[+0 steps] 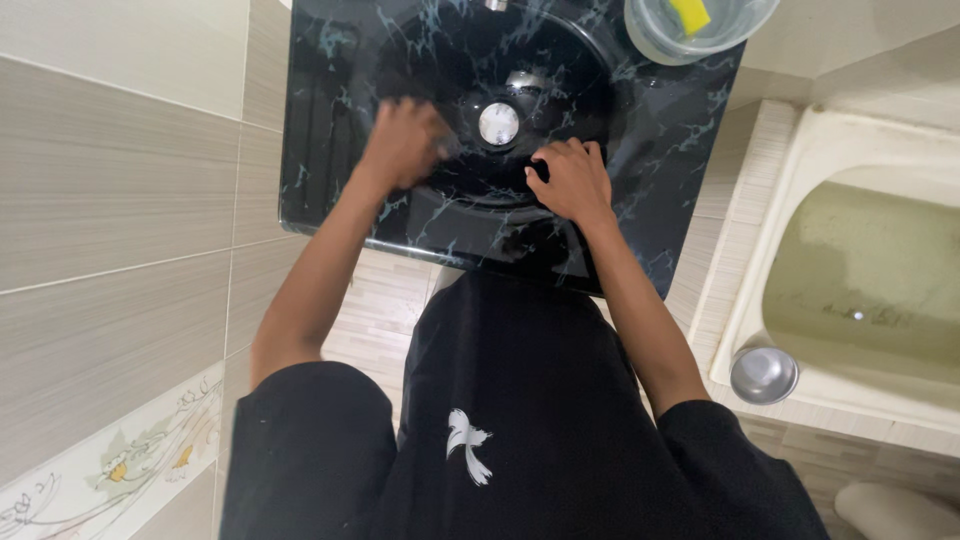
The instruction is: The person scrubs a black marble sink with a steel wool pad, focusing on the basin and surrounding countertop. They rinse the pad under running water and continue scrubbing different areas of the sink surface.
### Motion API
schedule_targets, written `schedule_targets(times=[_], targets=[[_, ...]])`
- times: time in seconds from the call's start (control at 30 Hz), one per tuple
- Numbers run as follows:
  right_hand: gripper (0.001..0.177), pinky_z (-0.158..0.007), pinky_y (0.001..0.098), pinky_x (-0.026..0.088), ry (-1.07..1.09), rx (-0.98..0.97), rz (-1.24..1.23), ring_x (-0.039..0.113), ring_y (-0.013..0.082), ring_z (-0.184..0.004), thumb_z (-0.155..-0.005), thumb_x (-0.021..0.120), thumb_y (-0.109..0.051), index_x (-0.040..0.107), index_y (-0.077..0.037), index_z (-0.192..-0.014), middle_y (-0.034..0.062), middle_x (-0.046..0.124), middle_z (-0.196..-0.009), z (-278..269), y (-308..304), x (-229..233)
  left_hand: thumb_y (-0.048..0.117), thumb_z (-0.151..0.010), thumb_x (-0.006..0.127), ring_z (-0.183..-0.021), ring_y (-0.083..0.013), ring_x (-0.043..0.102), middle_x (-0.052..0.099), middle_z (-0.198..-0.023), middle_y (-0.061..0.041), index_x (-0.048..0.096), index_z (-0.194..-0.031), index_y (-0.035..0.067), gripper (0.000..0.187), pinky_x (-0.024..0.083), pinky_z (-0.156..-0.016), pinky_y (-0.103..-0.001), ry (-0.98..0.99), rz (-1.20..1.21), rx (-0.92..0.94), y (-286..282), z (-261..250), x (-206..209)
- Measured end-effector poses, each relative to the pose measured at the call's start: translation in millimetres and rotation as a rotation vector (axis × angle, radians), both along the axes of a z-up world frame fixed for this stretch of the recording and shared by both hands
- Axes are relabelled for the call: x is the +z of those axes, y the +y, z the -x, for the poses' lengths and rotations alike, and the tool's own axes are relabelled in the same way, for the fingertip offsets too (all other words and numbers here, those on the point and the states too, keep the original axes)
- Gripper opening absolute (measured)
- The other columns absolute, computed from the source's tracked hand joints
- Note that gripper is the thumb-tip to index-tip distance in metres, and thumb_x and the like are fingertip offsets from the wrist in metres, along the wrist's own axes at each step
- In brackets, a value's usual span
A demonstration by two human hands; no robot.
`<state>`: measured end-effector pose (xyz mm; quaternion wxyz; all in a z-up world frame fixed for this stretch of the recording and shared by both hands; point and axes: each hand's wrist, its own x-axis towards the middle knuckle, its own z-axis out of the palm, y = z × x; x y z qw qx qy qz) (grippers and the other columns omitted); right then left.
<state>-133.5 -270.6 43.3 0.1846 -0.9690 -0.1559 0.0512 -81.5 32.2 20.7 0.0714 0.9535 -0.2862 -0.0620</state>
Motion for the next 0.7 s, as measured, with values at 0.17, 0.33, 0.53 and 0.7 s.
schedule_targets(times=[0.17, 0.33, 0.53, 0.7], targets=[[0.03, -0.103, 0.0458, 0.038, 0.027, -0.013, -0.007, 0.062, 0.0275, -0.106, -0.093, 0.07, -0.034, 0.078, -0.008, -0.105, 0.009, 0.075, -0.106, -3.3, 0.9, 0.4, 0.032, -0.092, 0.071, -0.125, -0.0322, 0.049, 0.057, -0.131, -0.007, 0.07, -0.129, 0.019, 0.039, 0.035, -0.101, -0.055, 0.077, -0.133, -0.083, 4.9, -11.5, -4.5], [0.03, -0.101, 0.0451, 0.038, 0.055, -0.023, -0.002, 0.061, 0.0283, -0.11, -0.092, 0.07, -0.034, 0.078, -0.008, -0.105, 0.0104, 0.074, -0.108, -6.1, 3.9, 4.2, 0.017, -0.087, 0.071, -0.129, -0.0241, 0.049, 0.057, -0.137, -0.001, 0.069, -0.134, 0.022, 0.047, 0.037, -0.11, -0.05, -0.414, -0.132, 0.043, 13.7, -36.2, -5.9], [0.03, -0.1, 0.0457, 0.038, 0.011, -0.024, -0.017, 0.061, 0.0285, -0.109, -0.092, 0.07, -0.033, 0.078, -0.007, -0.106, 0.0103, 0.075, -0.112, -7.6, 2.0, 0.9, 0.029, -0.081, 0.075, -0.114, -0.0343, 0.049, 0.058, -0.121, -0.007, 0.071, -0.123, 0.021, 0.043, 0.039, -0.089, -0.058, 0.226, -0.009, -0.095, -33.2, 1.9, -18.7], [0.029, -0.1, 0.0449, 0.039, 0.032, -0.022, -0.018, 0.062, 0.0285, -0.107, -0.091, 0.07, -0.032, 0.078, -0.007, -0.104, 0.0098, 0.075, -0.11, -5.2, 4.5, 5.6, 0.017, -0.096, 0.073, -0.126, -0.0244, 0.052, 0.061, -0.128, 0.001, 0.075, -0.121, 0.024, 0.026, 0.04, -0.103, -0.048, -0.328, -0.126, 0.022, -1.7, -27.3, -27.2]])
